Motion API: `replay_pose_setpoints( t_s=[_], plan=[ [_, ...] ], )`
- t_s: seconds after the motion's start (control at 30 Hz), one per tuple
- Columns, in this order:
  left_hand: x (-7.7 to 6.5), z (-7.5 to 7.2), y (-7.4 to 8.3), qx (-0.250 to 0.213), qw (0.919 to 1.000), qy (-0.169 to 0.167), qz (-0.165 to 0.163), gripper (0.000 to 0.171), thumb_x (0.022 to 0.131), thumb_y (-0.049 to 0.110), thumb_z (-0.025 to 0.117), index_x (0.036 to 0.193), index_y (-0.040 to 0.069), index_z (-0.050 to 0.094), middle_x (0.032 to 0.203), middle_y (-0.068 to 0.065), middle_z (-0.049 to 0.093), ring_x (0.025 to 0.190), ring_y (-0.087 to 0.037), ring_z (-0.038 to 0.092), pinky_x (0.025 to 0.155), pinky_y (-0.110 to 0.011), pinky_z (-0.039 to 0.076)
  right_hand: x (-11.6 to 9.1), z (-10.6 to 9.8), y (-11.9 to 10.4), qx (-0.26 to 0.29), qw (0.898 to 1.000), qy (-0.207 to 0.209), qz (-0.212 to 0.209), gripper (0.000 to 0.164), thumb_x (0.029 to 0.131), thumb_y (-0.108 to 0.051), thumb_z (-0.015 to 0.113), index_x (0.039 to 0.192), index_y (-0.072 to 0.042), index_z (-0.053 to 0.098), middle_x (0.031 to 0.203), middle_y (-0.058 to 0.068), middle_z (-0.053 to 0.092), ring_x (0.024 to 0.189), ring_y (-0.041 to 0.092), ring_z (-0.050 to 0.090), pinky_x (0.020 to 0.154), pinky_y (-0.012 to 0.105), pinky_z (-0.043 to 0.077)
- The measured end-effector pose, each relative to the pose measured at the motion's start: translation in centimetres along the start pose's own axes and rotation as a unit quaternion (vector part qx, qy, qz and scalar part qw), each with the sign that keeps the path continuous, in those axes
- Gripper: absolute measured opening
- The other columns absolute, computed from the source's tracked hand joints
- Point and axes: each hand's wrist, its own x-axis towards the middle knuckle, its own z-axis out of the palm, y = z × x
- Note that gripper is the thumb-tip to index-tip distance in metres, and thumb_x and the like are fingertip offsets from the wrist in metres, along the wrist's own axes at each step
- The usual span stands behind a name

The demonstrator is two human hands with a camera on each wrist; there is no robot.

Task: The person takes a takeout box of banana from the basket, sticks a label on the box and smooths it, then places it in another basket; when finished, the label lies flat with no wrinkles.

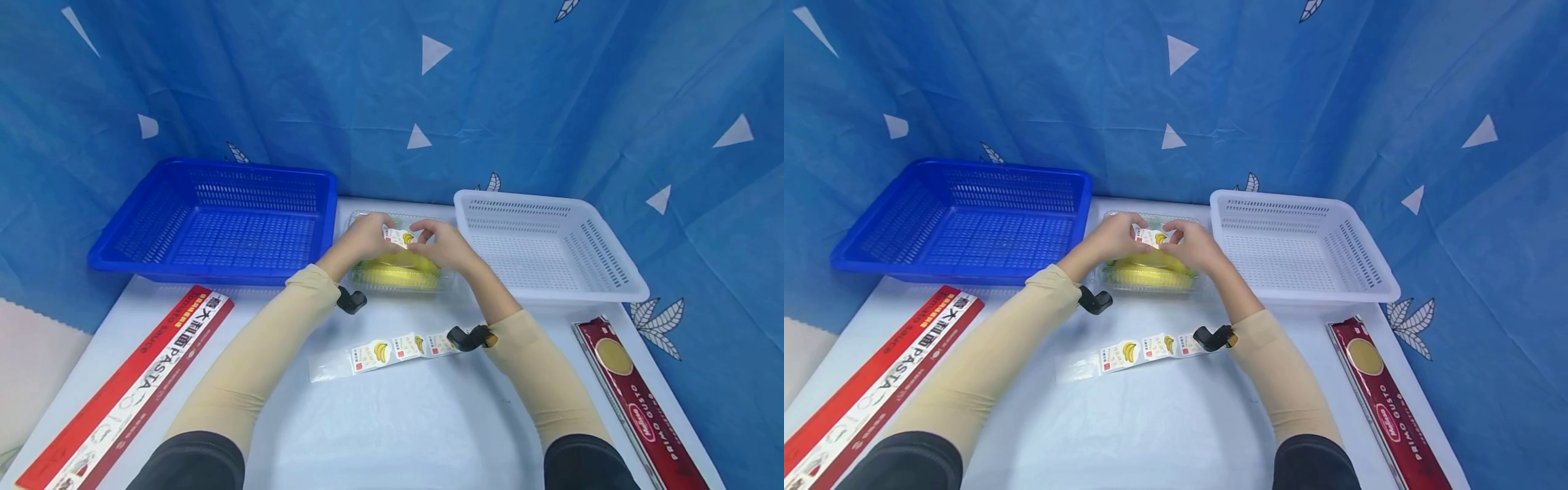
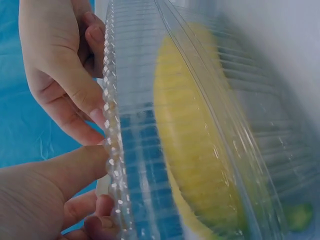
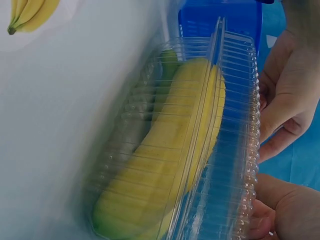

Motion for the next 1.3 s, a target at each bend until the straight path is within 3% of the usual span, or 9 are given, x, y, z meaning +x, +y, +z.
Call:
replay_pose_setpoints(
  t_s=[0.2, 0.63, 0.83, 1.0, 1.3],
  plan=[
    [0.40, 0.04, -0.35, 0.007, 0.9999, -0.004, 0.006, 0.059, 0.087, 0.029, 0.077, 0.136, 0.003, 0.056, 0.143, -0.013, 0.055, 0.134, -0.030, 0.049, 0.113, -0.045, 0.040, 0.38, 0.17, -0.32, -0.021, 1.000, 0.008, 0.005, 0.044, 0.094, -0.029, 0.067, 0.133, -0.009, 0.060, 0.099, 0.009, 0.062, 0.069, 0.019, 0.051, 0.059, 0.029, 0.044],
    [0.17, 0.00, 0.07, 0.018, 0.9997, -0.017, -0.005, 0.054, 0.093, 0.029, 0.070, 0.138, 0.003, 0.054, 0.145, -0.013, 0.053, 0.135, -0.030, 0.049, 0.113, -0.045, 0.041, 0.53, 0.06, -0.45, -0.028, 0.999, 0.002, 0.015, 0.045, 0.093, -0.028, 0.069, 0.133, -0.008, 0.060, 0.094, 0.008, 0.059, 0.069, 0.018, 0.049, 0.059, 0.028, 0.042],
    [0.02, 0.09, 0.11, 0.016, 0.9998, -0.013, -0.001, 0.050, 0.094, 0.025, 0.069, 0.137, 0.003, 0.056, 0.140, -0.014, 0.058, 0.115, -0.029, 0.060, 0.106, -0.043, 0.046, 0.63, 0.14, -0.23, -0.026, 1.000, 0.005, 0.002, 0.046, 0.093, -0.026, 0.069, 0.133, -0.006, 0.061, 0.091, 0.008, 0.059, 0.067, 0.017, 0.048, 0.059, 0.028, 0.041],
    [-0.08, 0.22, -0.04, 0.015, 0.9998, -0.007, 0.010, 0.044, 0.094, 0.022, 0.069, 0.132, 0.003, 0.059, 0.131, -0.013, 0.063, 0.094, -0.026, 0.061, 0.098, -0.041, 0.050, 0.52, 0.19, -0.24, -0.019, 1.000, 0.008, 0.000, 0.039, 0.092, -0.025, 0.070, 0.127, -0.008, 0.064, 0.089, 0.007, 0.058, 0.065, 0.015, 0.046, 0.058, 0.027, 0.040],
    [-0.48, 0.29, 0.08, 0.020, 0.9997, 0.005, 0.014, 0.034, 0.095, 0.021, 0.066, 0.124, 0.004, 0.062, 0.125, -0.014, 0.065, 0.094, -0.024, 0.059, 0.091, -0.041, 0.052, 0.45, 0.18, -0.55, -0.017, 1.000, 0.006, 0.009, 0.035, 0.092, -0.025, 0.070, 0.123, -0.010, 0.066, 0.089, 0.007, 0.058, 0.064, 0.016, 0.045, 0.057, 0.028, 0.039]
  ],
)
